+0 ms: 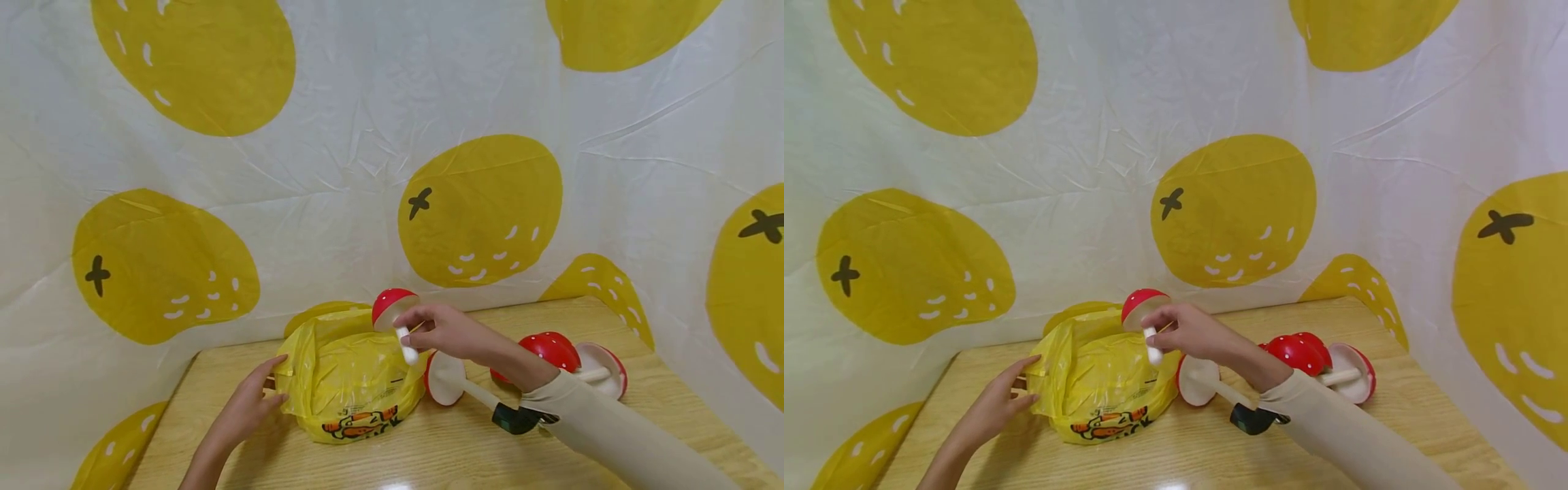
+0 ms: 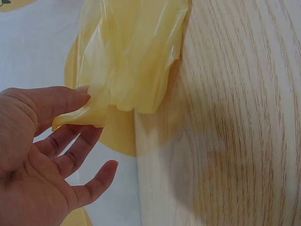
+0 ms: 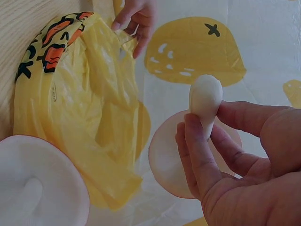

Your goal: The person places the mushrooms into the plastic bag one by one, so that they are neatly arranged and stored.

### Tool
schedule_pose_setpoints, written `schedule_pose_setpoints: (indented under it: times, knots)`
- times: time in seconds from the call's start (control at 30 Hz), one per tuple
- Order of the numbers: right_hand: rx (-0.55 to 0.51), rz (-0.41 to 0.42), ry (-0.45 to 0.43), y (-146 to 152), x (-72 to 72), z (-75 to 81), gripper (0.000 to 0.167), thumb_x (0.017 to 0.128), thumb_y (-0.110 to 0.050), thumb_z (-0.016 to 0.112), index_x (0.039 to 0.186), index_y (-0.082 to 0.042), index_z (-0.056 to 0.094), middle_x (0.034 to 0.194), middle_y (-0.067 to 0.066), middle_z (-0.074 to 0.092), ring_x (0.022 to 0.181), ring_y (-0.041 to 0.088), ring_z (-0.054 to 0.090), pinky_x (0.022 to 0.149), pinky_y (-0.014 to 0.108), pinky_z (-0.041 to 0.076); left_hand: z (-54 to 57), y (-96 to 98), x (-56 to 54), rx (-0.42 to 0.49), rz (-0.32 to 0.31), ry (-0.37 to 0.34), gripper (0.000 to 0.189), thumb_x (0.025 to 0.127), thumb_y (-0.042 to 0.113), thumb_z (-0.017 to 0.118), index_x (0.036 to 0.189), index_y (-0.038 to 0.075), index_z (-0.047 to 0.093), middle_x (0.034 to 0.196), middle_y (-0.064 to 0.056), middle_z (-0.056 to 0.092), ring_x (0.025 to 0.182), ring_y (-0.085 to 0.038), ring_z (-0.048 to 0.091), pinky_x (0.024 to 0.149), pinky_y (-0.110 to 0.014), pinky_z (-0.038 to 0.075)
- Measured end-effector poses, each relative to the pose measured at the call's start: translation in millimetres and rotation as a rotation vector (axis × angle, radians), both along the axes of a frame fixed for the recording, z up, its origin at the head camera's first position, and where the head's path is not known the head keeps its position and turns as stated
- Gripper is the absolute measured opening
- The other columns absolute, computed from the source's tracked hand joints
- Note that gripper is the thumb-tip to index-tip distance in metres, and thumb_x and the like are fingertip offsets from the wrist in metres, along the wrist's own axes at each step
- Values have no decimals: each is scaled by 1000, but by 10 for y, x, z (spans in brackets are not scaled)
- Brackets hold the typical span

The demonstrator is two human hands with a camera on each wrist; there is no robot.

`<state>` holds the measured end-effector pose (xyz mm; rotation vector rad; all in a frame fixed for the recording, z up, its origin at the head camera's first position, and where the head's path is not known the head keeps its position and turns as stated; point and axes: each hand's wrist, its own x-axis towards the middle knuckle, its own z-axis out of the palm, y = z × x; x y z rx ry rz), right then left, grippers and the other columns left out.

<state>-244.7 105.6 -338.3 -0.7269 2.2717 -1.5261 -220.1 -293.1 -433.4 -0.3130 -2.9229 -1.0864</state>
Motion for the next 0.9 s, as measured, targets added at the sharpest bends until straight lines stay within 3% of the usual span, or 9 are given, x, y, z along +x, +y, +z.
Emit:
schedule_pose_setpoints:
  times: [0.37, 0.67, 0.9]
  knots:
    - [-37, 65, -47, -251, -140, -100, 36, 98, -4, 63, 131, 10, 59, 117, 20, 66, 94, 17, 68, 88, 36, 58, -18, -1, 5, 8, -15, 11, 70, 88, -3, 74, 151, 2, 43, 137, -21, 56, 106, -29, 63, 77, -33, 54]
    - [5, 84, -76, -549, -237, -224, 36, 98, -6, 65, 131, 5, 62, 123, 17, 67, 93, 17, 69, 87, 36, 59, -29, -13, -13, 19, -15, 5, 70, 87, -3, 75, 149, 1, 45, 138, -22, 55, 105, -28, 63, 75, -30, 54]
    - [13, 74, -104, -800, -338, -302, 34, 98, -6, 65, 130, 5, 63, 114, 14, 68, 91, 17, 68, 87, 37, 59, -67, -30, -37, 12, -14, 31, 71, 87, -5, 75, 150, 2, 44, 140, -22, 54, 105, -29, 63, 75, -28, 54]
